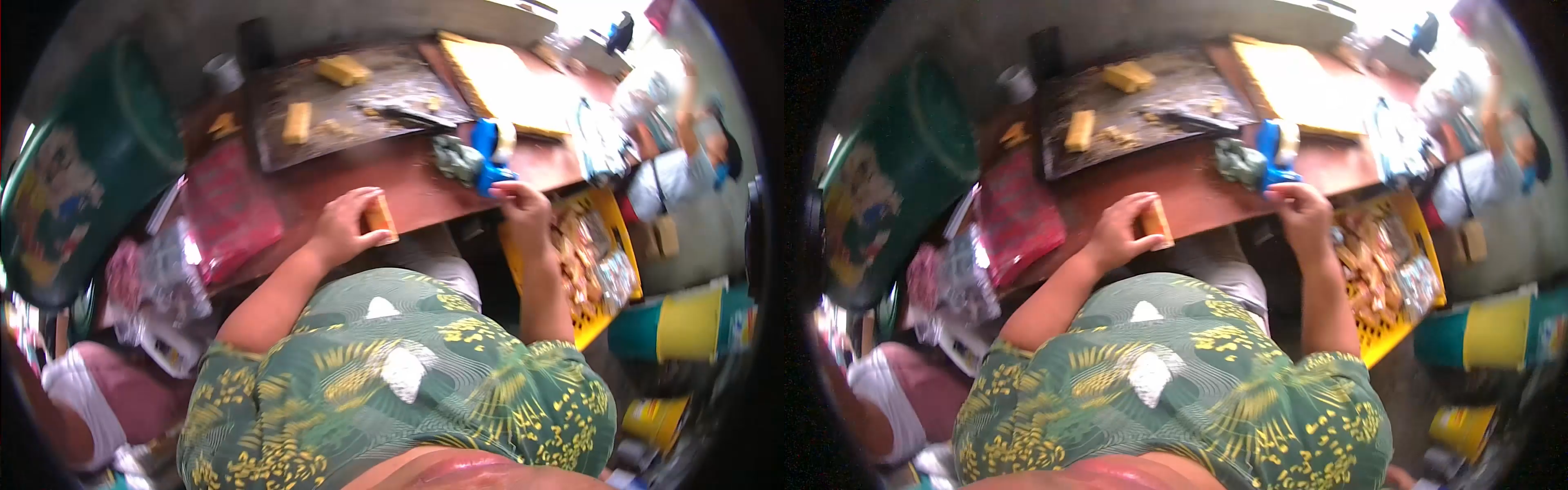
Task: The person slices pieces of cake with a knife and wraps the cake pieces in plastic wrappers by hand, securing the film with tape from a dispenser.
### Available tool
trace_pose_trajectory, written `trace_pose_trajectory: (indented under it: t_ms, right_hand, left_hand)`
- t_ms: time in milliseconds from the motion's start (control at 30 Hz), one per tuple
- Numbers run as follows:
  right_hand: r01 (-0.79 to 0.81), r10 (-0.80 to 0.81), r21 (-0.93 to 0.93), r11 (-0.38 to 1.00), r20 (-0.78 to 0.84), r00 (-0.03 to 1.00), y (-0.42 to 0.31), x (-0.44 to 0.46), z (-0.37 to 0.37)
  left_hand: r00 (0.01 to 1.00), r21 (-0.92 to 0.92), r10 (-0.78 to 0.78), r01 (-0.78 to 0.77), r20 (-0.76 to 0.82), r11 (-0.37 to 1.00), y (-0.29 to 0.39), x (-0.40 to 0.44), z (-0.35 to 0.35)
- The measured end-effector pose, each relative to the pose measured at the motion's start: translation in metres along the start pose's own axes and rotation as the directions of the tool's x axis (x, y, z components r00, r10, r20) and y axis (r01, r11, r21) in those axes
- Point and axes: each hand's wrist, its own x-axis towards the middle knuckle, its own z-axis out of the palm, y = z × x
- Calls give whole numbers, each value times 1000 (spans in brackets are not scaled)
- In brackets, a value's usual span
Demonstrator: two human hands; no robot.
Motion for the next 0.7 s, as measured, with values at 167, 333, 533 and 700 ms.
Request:
trace_pose_trajectory:
  t_ms: [167, 333, 533, 700]
  right_hand:
    - [108, -35, -376, 920, 197, 980, -21, 16, 5]
    - [-63, 44, -264, 962, -76, 996, 12, 59, -23]
    - [103, -45, -360, 927, 167, 985, 29, 72, -27]
    - [123, -64, -340, 932, 180, 982, 52, 95, -9]
  left_hand:
    - [998, -70, -61, 62, 23, 996, 1, -3, 0]
    - [994, -54, -88, 91, 65, 994, -5, -5, 2]
    - [994, -28, -84, 87, 72, 996, -7, -5, 3]
    - [992, -27, -88, 91, 88, 996, -5, -3, 1]
